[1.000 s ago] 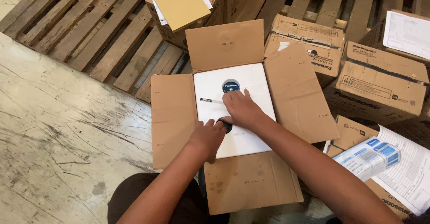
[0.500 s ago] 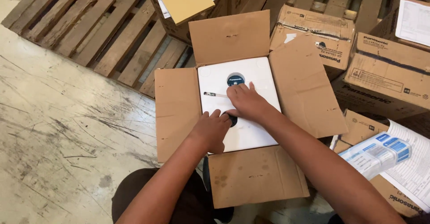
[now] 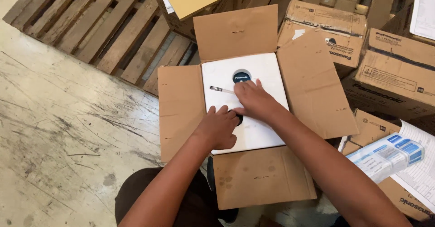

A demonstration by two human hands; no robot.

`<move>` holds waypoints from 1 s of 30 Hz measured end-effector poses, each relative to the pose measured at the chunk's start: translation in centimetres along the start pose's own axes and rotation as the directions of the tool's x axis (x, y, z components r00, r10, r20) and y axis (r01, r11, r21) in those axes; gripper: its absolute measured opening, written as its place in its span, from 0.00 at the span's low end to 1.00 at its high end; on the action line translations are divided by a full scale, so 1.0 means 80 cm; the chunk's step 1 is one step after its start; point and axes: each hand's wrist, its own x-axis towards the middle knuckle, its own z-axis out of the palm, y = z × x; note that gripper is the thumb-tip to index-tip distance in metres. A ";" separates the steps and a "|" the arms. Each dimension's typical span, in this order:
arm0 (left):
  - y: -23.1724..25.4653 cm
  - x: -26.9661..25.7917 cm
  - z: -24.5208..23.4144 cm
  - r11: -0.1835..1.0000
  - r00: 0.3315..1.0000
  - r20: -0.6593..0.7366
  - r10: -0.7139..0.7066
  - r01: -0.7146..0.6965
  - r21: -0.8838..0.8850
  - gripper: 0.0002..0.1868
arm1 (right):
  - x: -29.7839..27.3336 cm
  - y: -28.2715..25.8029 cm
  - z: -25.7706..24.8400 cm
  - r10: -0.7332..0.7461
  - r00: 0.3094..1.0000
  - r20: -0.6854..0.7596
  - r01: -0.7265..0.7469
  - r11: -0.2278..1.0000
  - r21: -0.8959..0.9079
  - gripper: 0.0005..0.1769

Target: The person inspects the contents of cardboard boxes and fills out an inspection form.

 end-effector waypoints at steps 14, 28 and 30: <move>0.000 0.009 0.007 1.000 1.000 -0.031 -0.004 0.005 0.030 0.30 | 0.002 0.001 -0.001 -0.016 0.999 -0.031 0.016 1.000 0.005 0.36; 0.001 0.001 0.008 0.999 0.992 -0.125 -0.036 0.040 0.030 0.27 | -0.002 -0.022 -0.029 -0.035 0.997 -0.062 0.029 0.996 -0.086 0.33; 0.002 0.006 0.013 0.998 0.990 -0.139 -0.033 0.039 0.042 0.27 | -0.002 -0.017 -0.033 -0.008 0.999 -0.049 0.006 0.999 -0.046 0.33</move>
